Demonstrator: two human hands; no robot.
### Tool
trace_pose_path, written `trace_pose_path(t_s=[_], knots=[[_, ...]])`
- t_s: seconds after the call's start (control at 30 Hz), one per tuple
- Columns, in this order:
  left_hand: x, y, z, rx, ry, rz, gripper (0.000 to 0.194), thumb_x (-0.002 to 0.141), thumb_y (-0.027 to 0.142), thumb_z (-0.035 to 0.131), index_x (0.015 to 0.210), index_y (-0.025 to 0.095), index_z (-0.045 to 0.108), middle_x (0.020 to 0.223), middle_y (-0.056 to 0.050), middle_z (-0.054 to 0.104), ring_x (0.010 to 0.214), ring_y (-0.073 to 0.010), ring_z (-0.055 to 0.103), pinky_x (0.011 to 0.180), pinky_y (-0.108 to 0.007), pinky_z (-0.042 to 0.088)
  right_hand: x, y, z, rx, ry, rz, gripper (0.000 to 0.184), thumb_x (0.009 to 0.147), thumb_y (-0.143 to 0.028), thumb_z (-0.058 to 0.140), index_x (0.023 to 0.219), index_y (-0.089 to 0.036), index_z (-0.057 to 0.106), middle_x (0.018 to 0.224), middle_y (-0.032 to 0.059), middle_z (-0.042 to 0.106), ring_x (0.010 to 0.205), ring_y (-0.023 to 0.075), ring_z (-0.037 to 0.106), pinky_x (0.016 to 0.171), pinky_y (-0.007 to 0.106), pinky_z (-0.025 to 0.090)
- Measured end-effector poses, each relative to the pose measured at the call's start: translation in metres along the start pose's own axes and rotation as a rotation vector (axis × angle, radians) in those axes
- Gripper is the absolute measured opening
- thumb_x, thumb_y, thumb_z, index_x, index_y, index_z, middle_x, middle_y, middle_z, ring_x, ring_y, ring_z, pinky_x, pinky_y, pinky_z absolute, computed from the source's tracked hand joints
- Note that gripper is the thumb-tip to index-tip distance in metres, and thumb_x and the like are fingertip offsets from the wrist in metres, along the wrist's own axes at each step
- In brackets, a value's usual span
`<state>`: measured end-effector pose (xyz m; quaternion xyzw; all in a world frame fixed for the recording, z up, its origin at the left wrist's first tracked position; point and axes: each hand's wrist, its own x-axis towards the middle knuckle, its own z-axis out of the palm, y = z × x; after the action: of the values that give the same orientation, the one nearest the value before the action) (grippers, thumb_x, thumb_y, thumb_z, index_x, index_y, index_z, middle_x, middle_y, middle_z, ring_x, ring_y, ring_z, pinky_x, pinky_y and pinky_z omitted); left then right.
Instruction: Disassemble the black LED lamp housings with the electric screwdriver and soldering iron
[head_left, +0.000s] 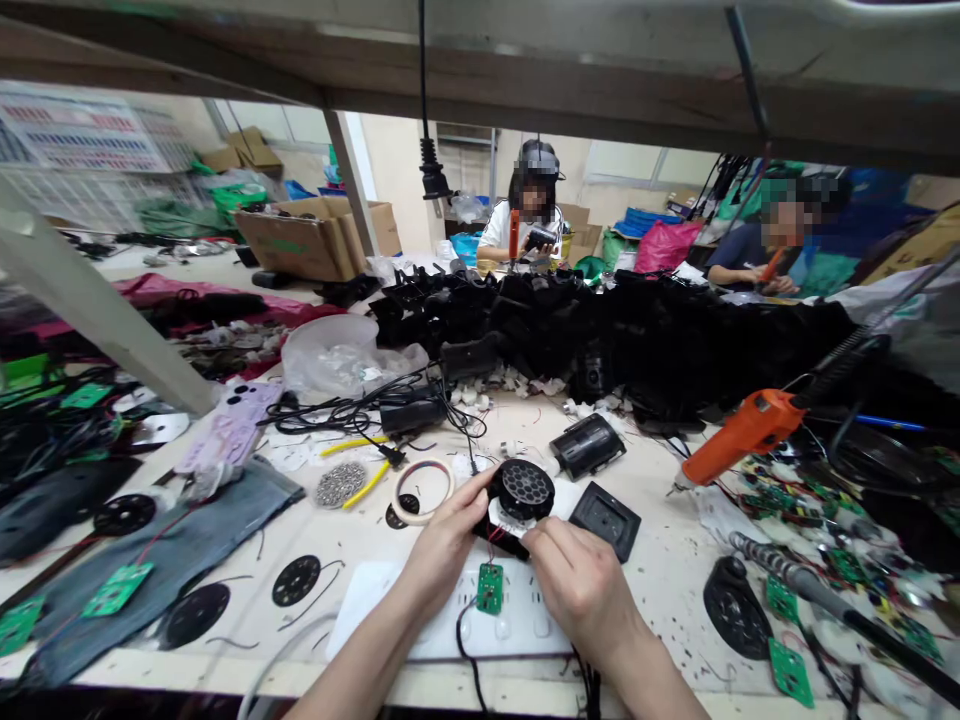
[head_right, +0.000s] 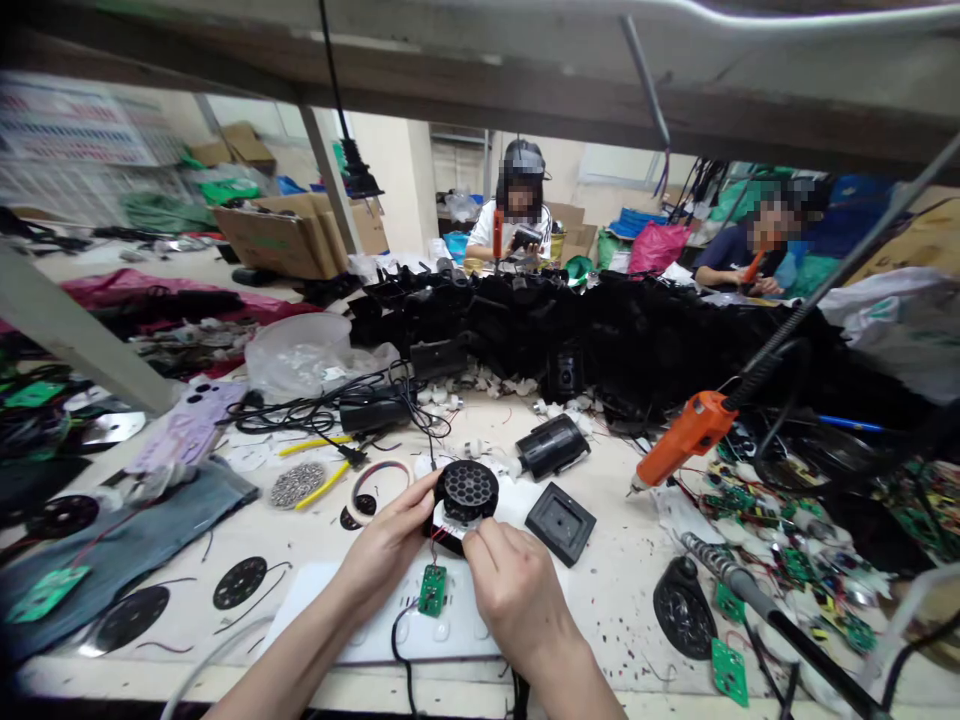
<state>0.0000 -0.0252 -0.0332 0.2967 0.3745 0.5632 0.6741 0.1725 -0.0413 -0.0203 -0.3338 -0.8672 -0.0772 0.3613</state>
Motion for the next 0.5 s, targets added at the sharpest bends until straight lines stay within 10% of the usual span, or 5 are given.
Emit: trace_pose_path(t_s=[0.5], knots=[[-0.0006,0.0002,-0.0084,0.395,0.094,0.062,0.043,0.072,0.036,0.069,0.111,0.018,0.067,0.123,-0.01,0.067,0.117,-0.028,0.058,0.103,-0.04,0.042,-0.0045,-0.0041,0.0075,-0.116,-0.111,0.03,0.036,0.093,-0.003,0.036,0.065,-0.018,0.053,0.063,0.0016,0.051,0.055,0.0147,0.046,0.051,0.028,0.034]])
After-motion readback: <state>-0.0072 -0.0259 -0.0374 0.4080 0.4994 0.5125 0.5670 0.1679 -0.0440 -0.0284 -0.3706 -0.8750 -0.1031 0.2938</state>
